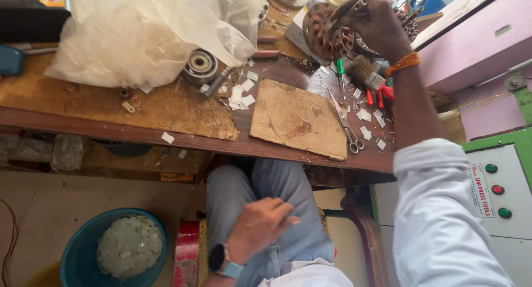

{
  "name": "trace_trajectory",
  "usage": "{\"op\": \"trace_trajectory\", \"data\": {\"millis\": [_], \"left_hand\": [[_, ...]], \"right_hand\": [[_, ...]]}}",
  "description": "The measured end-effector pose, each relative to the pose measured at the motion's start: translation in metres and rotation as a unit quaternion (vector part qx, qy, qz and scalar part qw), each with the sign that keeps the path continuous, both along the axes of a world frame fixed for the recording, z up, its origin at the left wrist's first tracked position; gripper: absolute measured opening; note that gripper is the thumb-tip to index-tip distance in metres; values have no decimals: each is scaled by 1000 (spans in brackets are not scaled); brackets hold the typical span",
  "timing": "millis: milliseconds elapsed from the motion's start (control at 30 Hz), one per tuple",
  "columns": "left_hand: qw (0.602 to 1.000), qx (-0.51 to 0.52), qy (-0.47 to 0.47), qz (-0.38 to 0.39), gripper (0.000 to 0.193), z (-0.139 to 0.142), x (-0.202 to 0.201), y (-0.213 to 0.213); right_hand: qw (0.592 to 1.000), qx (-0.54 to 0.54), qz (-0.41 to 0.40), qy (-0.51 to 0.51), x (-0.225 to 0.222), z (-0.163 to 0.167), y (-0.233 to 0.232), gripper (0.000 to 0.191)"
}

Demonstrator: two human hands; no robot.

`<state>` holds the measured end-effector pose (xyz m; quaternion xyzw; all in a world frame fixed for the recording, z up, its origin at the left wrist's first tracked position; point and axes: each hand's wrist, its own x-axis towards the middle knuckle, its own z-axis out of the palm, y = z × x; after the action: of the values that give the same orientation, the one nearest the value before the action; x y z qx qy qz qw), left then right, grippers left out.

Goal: The person cuts small white rectangular pieces with scissors and inserts them into slots on a circular copper-wound stator. They use pliers to adjust the stator and repeat the cutting and insertion process throughout the clip.

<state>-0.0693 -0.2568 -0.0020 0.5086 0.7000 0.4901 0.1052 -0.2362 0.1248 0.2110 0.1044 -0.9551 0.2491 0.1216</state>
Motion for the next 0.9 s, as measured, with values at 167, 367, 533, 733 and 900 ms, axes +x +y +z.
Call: {"op": "trace_trajectory", "data": {"millis": [167,367,533,733,900], "left_hand": [[993,9,49,103,29,-6,-2,-18],[948,100,-202,226,34,-24,30,-21],[909,49,-283,301,26,-35,48,-8],[893,26,-230,387,18,12,84,26],[920,-46,-101,377,15,46,77,36]], "right_hand": [[981,80,137,-108,53,22,-18,17],[937,49,286,-197,87,-4,-3,26],[957,21,287,-46,102,-63,1,44],[981,-110,154,47,201,-57,71,33],[934,-338,-78,80,370,-91,94,7]]}}
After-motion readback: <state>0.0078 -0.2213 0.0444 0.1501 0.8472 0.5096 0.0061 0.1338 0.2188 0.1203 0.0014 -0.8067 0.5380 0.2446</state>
